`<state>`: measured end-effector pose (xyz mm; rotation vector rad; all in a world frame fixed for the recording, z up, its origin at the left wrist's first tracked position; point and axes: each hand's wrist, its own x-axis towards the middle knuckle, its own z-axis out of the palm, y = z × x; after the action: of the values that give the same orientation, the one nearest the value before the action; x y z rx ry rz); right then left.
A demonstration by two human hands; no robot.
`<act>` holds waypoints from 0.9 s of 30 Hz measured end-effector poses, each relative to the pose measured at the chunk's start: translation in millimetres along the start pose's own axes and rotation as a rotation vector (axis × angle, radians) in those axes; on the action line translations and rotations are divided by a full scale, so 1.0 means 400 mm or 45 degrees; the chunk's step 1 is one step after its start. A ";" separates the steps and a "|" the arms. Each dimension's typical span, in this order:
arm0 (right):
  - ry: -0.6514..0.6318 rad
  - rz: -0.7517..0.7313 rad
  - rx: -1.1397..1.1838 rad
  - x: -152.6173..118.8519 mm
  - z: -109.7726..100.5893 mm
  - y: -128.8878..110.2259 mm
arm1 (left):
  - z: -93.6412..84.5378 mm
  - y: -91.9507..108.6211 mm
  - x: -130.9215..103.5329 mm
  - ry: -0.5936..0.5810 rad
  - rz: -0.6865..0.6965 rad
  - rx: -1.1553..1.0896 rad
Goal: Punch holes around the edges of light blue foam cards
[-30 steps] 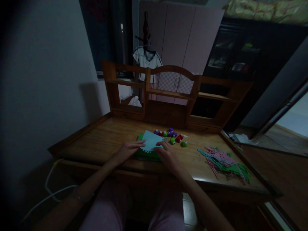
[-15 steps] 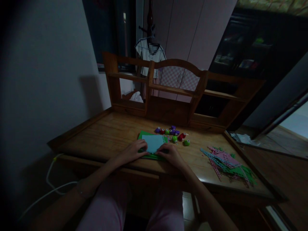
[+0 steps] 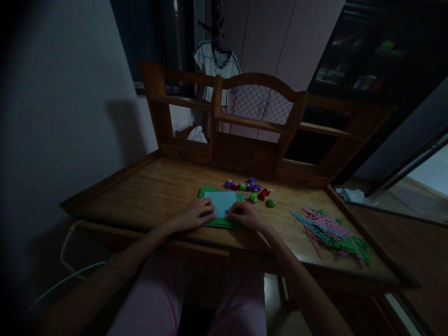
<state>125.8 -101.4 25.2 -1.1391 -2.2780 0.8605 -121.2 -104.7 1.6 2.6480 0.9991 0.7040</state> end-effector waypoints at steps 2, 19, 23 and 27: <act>-0.043 0.022 -0.049 0.010 -0.008 -0.004 | -0.004 -0.002 0.004 -0.023 0.012 -0.013; -0.140 0.017 -0.134 0.038 -0.023 0.010 | -0.036 -0.015 0.053 -0.351 0.029 -0.060; -0.147 0.019 -0.113 0.039 -0.022 0.013 | -0.058 -0.006 0.071 -0.482 0.017 -0.065; -0.126 -0.001 -0.143 0.037 -0.021 0.015 | -0.066 -0.006 0.079 -0.545 0.016 -0.051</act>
<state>126.1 -83.8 28.3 -1.1667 -2.4345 0.8143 -115.3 -80.8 34.9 2.6083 0.8346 0.1399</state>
